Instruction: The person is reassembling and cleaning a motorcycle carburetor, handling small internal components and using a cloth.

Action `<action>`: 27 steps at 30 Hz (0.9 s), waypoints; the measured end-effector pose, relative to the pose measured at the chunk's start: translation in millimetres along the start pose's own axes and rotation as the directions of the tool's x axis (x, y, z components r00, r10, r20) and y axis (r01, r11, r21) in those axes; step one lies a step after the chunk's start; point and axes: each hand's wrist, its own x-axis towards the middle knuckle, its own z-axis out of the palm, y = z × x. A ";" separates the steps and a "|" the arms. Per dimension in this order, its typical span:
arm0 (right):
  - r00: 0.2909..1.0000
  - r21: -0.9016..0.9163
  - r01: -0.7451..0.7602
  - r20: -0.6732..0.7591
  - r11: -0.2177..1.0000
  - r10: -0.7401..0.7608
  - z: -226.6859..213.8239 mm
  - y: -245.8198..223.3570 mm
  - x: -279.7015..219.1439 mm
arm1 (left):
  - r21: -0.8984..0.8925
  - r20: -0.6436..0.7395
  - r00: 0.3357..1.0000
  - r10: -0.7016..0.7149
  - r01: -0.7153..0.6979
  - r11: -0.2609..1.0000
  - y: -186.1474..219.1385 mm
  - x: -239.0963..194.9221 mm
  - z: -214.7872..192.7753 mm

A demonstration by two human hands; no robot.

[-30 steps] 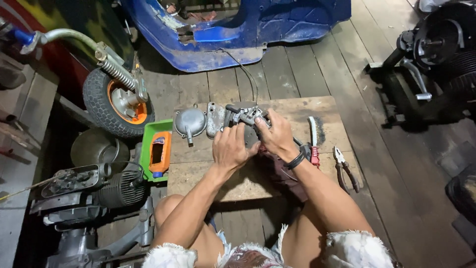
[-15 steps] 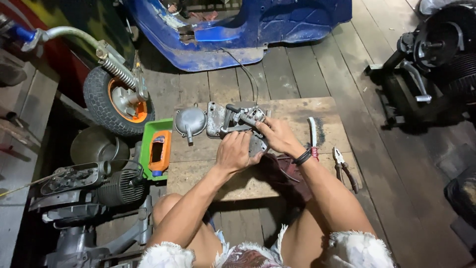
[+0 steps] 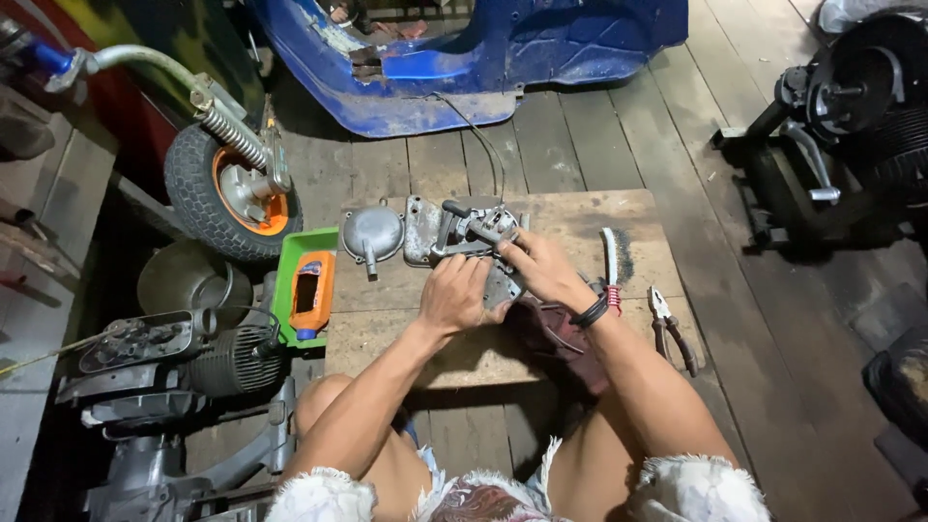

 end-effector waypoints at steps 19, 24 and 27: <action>0.949 -0.067 0.297 -0.090 0.953 -0.302 -5.5 7.4 2.1 | -0.002 0.005 1.000 0.004 -0.004 1.000 -2.0 6.2 -2.9; 0.958 -0.061 0.266 -0.093 0.962 -0.271 -5.8 15.9 8.3 | 0.024 -0.010 1.000 -0.018 0.018 1.000 -6.5 4.5 3.9; 0.968 -0.073 0.249 0.022 0.966 -0.248 -17.4 -7.1 -1.6 | 0.009 0.019 1.000 -0.003 0.003 1.000 -12.8 -6.9 15.7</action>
